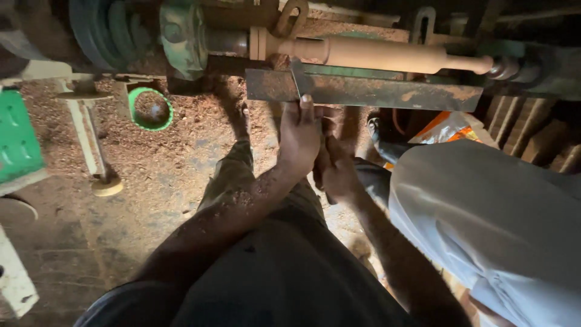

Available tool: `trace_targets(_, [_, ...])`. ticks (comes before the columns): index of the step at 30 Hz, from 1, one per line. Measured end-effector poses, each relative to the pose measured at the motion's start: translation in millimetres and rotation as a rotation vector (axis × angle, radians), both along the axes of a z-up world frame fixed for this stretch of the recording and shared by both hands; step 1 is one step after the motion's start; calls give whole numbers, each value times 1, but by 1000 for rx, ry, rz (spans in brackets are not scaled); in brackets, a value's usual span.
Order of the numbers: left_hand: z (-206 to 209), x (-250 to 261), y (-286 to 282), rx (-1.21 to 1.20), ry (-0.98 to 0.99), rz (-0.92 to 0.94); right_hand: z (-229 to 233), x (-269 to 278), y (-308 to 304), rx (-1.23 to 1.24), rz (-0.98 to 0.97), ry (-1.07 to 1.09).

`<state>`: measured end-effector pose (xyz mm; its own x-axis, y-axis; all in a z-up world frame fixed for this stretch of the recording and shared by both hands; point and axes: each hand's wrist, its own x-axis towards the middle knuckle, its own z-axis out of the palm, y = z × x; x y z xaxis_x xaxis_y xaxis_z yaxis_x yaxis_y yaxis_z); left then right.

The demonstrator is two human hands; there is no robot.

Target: Using a wood lathe to shape a rolling pin and sharpening tools on a bench grinder.

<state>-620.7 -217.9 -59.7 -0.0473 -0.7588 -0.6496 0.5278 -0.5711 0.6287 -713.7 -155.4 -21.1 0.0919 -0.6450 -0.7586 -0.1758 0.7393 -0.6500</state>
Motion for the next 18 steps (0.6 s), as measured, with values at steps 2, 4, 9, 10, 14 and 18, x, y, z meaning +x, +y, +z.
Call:
trace_targets(2, [-11,18,8,-117,273,-48,-3,17,7,-472,15,119])
trace_targets(4, [2,30,-10,29,158,-174,-26,34,28,-659,49,201])
trace_targets(9, [53,64,-53,385,-56,-504,-7,109,13,-310,-237,222])
trace_targets(10, [54,71,-56,320,-81,-619,-25,124,21,-330,-261,364])
trace_targets(14, [31,79,-50,208,-28,-670,-65,131,47,-833,85,843])
trace_targets(18, [18,58,-39,298,-44,-572,-11,106,16,-455,-188,344])
